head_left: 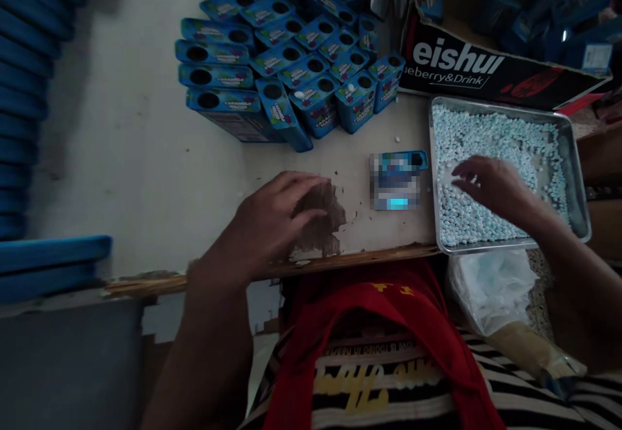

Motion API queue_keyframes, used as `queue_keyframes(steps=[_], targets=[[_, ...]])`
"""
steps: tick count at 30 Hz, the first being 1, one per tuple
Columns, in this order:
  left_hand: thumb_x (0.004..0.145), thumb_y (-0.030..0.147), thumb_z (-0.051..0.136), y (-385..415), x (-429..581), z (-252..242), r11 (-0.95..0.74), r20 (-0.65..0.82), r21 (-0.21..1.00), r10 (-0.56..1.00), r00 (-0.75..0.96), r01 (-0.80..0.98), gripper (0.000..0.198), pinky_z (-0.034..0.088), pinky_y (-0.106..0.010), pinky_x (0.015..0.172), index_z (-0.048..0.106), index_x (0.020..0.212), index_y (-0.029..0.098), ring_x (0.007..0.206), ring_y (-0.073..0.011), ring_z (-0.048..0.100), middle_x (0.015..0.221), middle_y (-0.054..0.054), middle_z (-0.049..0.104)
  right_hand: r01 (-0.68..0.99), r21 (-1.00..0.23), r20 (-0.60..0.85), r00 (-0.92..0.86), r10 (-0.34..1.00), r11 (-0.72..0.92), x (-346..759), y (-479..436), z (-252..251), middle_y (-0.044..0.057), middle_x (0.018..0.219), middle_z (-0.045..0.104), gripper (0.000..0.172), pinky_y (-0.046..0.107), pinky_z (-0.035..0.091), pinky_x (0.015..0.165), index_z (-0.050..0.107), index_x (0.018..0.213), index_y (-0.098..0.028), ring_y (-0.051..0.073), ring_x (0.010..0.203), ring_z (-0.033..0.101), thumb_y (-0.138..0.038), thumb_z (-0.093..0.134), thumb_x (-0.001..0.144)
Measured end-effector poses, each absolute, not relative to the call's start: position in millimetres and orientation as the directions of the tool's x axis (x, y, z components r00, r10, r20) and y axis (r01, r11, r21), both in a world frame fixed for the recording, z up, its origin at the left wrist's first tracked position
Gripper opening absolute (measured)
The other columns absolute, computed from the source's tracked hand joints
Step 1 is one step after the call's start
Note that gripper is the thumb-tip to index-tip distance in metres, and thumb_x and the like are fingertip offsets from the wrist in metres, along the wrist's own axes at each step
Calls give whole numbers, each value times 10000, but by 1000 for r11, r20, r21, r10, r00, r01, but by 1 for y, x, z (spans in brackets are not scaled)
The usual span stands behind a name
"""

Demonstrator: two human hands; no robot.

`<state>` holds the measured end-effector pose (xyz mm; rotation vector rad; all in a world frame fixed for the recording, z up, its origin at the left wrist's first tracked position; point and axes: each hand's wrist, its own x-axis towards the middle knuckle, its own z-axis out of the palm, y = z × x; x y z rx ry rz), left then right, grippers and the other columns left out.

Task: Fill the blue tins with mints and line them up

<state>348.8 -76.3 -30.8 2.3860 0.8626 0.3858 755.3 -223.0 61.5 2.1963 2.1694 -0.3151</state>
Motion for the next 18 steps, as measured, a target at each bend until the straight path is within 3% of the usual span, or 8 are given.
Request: queue_keyframes(steps=[1, 3, 5, 7, 9, 13, 16, 18], targets=[[1107, 376, 630, -75, 349, -32, -629, 60, 601, 650, 758, 492, 425, 640, -508, 1177, 702, 1515, 280, 1366, -367, 747, 1507, -124, 726, 994, -112, -195, -20, 981, -2, 765, -244, 44, 215, 1278, 825, 408, 477, 600, 932, 792, 1381, -149, 381, 1124, 780, -393, 763, 1055], [1093, 358, 639, -73, 352, -33, -626, 24, 599, 637, 771, 498, 427, 634, -510, 1190, 707, 1511, 305, 1373, -367, 746, 1515, -110, 726, 996, -57, -198, -81, 977, 71, 779, -282, 8, 308, 1668, 615, 799, 601, 575, 1107, 619, 1649, -148, 495, 1489, 617, -544, 853, 996], [1084, 343, 644, -75, 357, -32, -621, -14, 588, 633, 774, 518, 436, 631, -510, 1196, 706, 1514, 319, 1387, -368, 738, 1529, -102, 720, 988, -21, -175, -154, 973, 153, 788, -307, -20, 275, 1770, 519, 782, 652, 524, 1185, 584, 1692, -221, 501, 1603, 501, -558, 819, 1027], [1080, 329, 642, -79, 363, -30, -619, -39, 572, 635, 771, 539, 450, 635, -500, 1188, 699, 1527, 313, 1402, -368, 728, 1539, -105, 712, 981, -34, -147, -196, 970, 193, 794, -313, -39, 247, 1637, 638, 534, 610, 541, 1154, 701, 1551, -240, 463, 1499, 584, -510, 730, 1091], [1079, 311, 636, -86, 367, -28, -623, -48, 556, 636, 770, 550, 460, 643, -474, 1168, 694, 1535, 299, 1407, -360, 725, 1540, -109, 711, 980, -104, -137, -184, 973, 170, 798, -303, -47, 223, 1322, 765, 329, 513, 581, 1017, 801, 1270, -208, 397, 1232, 703, -455, 634, 1132], [1094, 319, 609, -98, 366, -25, -627, -58, 532, 644, 763, 570, 447, 646, -471, 1167, 684, 1532, 271, 1415, -350, 721, 1549, -117, 705, 886, -455, -169, 18, 985, -95, 802, -267, -38, 83, 873, 702, 275, 369, 497, 735, 745, 970, -229, 255, 797, 657, -478, 672, 1059], [1099, 345, 603, -100, 359, -24, -619, -64, 515, 662, 747, 593, 461, 637, -521, 1192, 665, 1549, 268, 1445, -368, 702, 1574, -123, 689, 439, -791, -337, 268, 902, -426, 802, -252, -22, 16, 808, 644, 399, 308, 453, 642, 749, 978, -246, 189, 714, 595, -633, 830, 926], [1089, 343, 613, -98, 357, -23, -613, -67, 511, 670, 740, 602, 470, 640, -522, 1191, 663, 1555, 296, 1434, -366, 708, 1562, -111, 696, 124, -835, -476, 327, 816, -537, 801, -249, -14, 13, 851, 663, 523, 272, 456, 608, 764, 992, -246, 165, 727, 607, -701, 939, 804]])
